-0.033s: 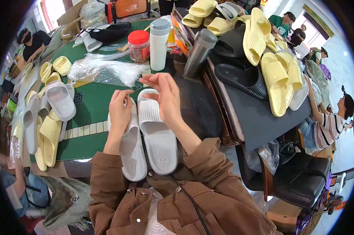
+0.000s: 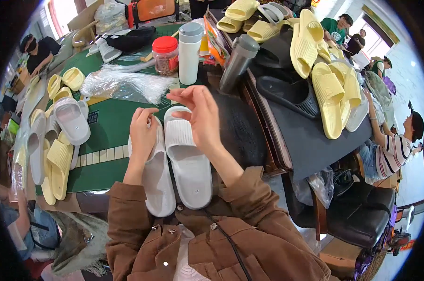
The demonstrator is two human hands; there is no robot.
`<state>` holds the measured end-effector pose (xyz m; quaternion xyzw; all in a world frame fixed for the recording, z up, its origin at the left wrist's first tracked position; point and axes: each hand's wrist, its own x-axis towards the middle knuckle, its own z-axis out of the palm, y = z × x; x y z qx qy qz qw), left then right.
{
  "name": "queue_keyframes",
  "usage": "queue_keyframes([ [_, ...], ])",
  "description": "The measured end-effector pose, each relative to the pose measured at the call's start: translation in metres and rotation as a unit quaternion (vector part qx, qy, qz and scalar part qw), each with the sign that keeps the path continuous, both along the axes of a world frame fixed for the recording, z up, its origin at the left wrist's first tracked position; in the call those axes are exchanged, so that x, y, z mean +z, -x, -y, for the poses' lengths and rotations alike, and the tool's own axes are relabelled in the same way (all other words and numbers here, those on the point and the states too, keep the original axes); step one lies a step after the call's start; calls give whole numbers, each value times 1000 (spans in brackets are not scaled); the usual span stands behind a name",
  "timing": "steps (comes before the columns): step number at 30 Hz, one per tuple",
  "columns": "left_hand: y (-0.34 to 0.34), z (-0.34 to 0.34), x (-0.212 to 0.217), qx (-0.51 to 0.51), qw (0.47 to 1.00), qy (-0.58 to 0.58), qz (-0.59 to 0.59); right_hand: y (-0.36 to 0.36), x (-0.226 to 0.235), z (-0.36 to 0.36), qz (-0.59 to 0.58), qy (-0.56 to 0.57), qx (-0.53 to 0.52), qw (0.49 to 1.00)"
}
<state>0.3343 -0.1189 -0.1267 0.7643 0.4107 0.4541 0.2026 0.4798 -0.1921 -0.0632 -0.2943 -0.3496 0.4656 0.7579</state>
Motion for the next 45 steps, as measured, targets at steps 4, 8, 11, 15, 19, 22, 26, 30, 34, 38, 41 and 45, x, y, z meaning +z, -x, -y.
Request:
queue_keyframes([
  [4, 2, 0, 2, 18, 999, -17, -32, -23, 46, 40, 50, -76, -11, 996],
  [8, 5, -5, -4, 9, 999, -39, -36, -66, 85, 80, 209, -64, -153, 964],
  [11, 6, -6, -6, 6, 999, -22, -33, -106, 104, 95, 249, -33, -287, 925],
  [15, 6, -5, -5, -1, 999, -22, -26, -184, 109, 93, 426, 64, -374, 821],
  [19, 5, -3, 0, -8, 1000, -13, -6, -254, 79, 66, 648, 194, -427, 600],
  [22, 7, -1, 8, -13, 999, -50, 3, -275, 60, 49, 726, 224, -459, 459],
  [26, 20, 17, 44, -49, 997, -24, 46, -295, 41, 34, 745, 247, -455, 420],
  [30, 43, 65, 66, -113, 993, 39, 0, -312, 34, 30, 761, 223, -464, 395],
  [34, 68, 105, 52, -180, 962, 151, -141, -322, 37, 38, 729, 179, -486, 447],
  [38, 55, 126, 23, -129, 948, 57, -286, -357, 25, 55, 682, 164, -551, 451],
  [41, 40, 128, -6, -84, 955, -53, -280, -348, 17, 60, 633, 136, -575, 501],
  [45, 26, 120, -19, -16, 963, -89, -252, -317, 25, 70, 567, 97, -574, 583],
])
